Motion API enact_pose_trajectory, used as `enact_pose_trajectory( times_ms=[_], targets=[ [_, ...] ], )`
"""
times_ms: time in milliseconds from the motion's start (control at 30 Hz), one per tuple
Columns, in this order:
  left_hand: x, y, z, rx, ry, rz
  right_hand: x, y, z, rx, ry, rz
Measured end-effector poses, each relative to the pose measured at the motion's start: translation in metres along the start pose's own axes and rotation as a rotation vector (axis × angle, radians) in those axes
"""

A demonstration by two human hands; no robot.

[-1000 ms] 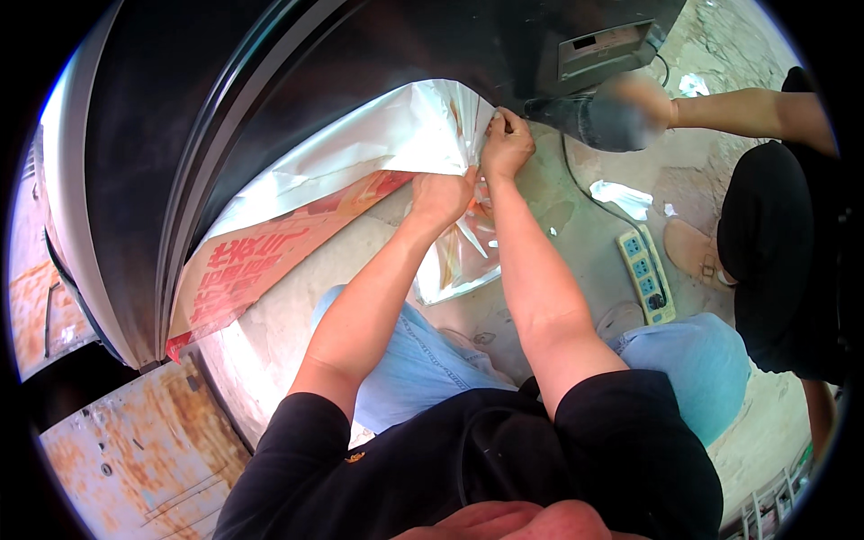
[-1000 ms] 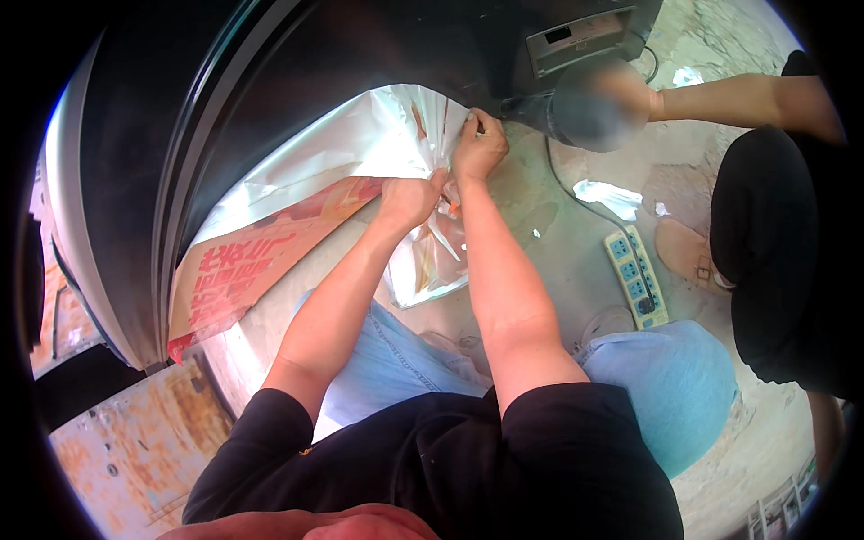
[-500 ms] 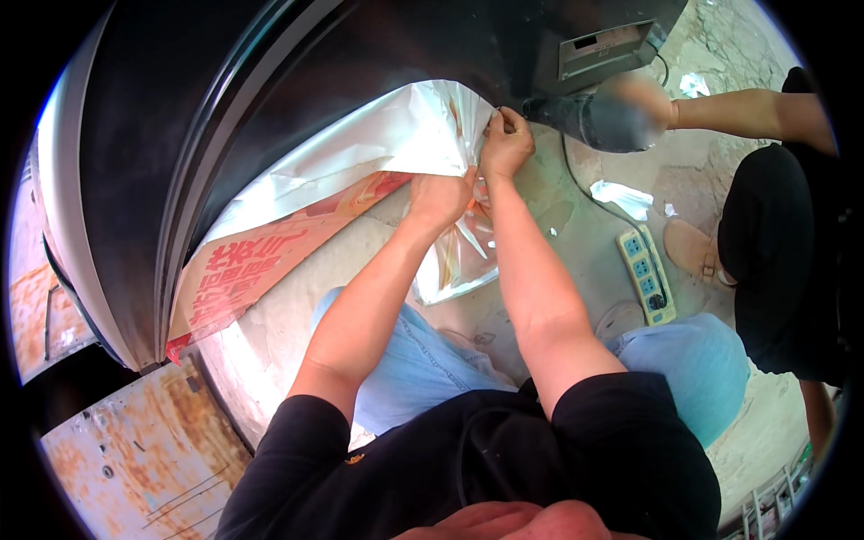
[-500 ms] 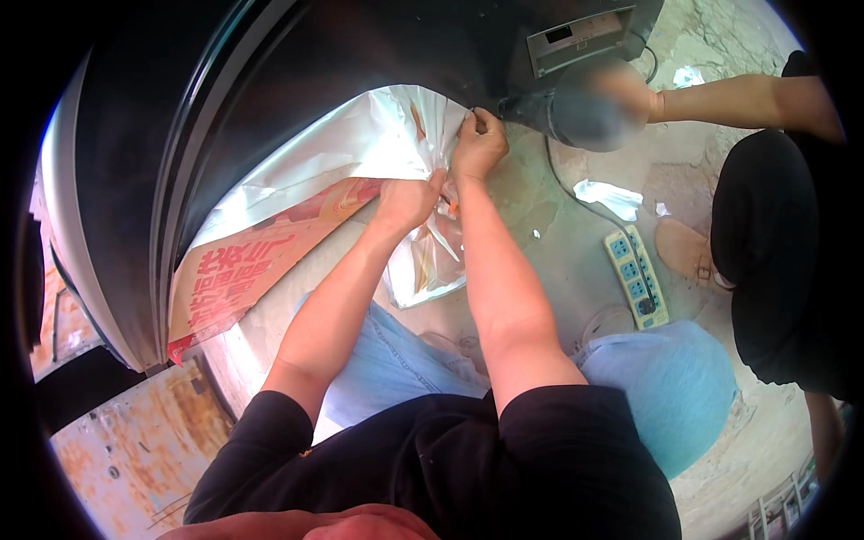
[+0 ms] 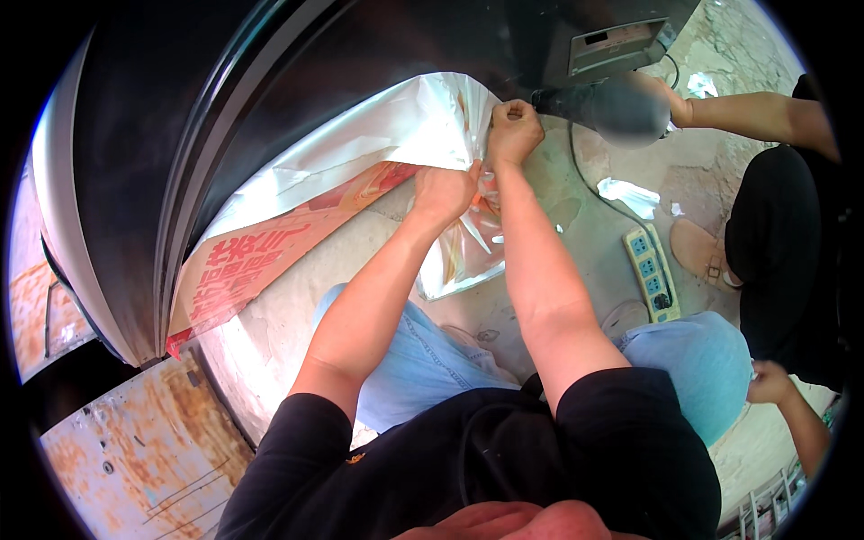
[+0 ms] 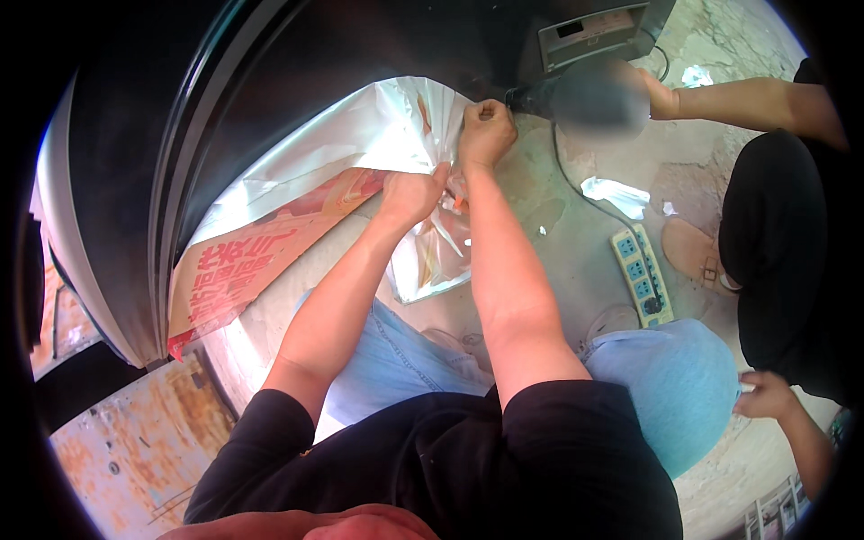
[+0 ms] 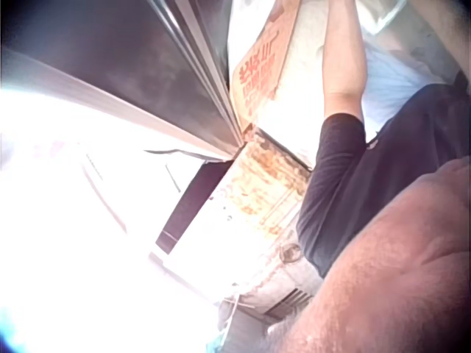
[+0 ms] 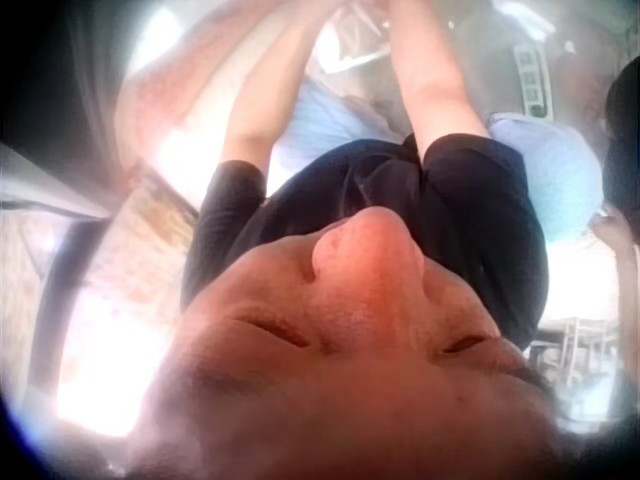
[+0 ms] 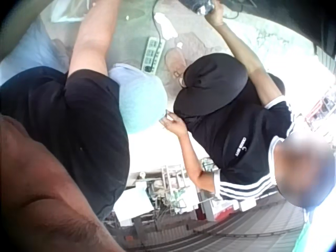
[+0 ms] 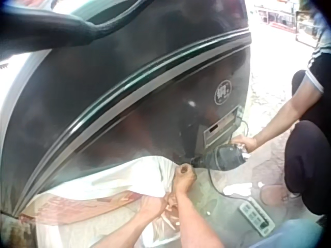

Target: The person sits on the floor and peels a large protective film or sticker off the side of a dark appliance. Another person assists by using a heat gun to warm the film, making it easier to remove. The person peels the film by hand, pulling it away from the surface.

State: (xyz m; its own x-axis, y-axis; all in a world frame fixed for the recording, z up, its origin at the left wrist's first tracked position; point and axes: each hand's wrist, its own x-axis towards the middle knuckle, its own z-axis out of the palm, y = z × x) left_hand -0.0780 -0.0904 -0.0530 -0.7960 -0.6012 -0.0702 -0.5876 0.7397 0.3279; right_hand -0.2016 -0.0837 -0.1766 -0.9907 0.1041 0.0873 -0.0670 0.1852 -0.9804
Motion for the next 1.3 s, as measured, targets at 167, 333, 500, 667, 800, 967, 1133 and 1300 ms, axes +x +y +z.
enact_pose_trajectory(
  times_ms=[167, 333, 500, 667, 800, 967, 1133, 1300],
  targets=[
    [0.001, 0.004, -0.005, -0.020, -0.061, -0.041, -0.002, 0.003, -0.006, 0.050, -0.042, 0.033],
    [0.003, 0.006, -0.007, 0.003, -0.119, -0.091, -0.005, -0.001, -0.014, 0.063, -0.048, 0.004],
    [0.001, 0.003, -0.006, 0.020, -0.108, -0.073, -0.017, -0.007, -0.024, 0.124, -0.067, 0.062],
    [0.002, 0.005, -0.006, 0.037, -0.144, -0.077, -0.014, -0.004, -0.019, 0.188, -0.073, 0.115],
    [0.003, 0.002, -0.002, 0.068, -0.157, -0.070, -0.010, 0.000, -0.017, 0.107, -0.103, 0.034],
    [0.001, 0.005, -0.002, 0.001, -0.131, -0.072, -0.013, -0.003, -0.025, 0.096, -0.141, -0.043],
    [0.000, 0.008, 0.000, -0.043, -0.082, 0.013, -0.018, -0.006, -0.033, 0.048, -0.151, -0.156],
    [0.000, 0.004, 0.006, -0.086, -0.034, 0.060, -0.015, -0.006, -0.037, 0.016, -0.174, -0.196]
  ],
)
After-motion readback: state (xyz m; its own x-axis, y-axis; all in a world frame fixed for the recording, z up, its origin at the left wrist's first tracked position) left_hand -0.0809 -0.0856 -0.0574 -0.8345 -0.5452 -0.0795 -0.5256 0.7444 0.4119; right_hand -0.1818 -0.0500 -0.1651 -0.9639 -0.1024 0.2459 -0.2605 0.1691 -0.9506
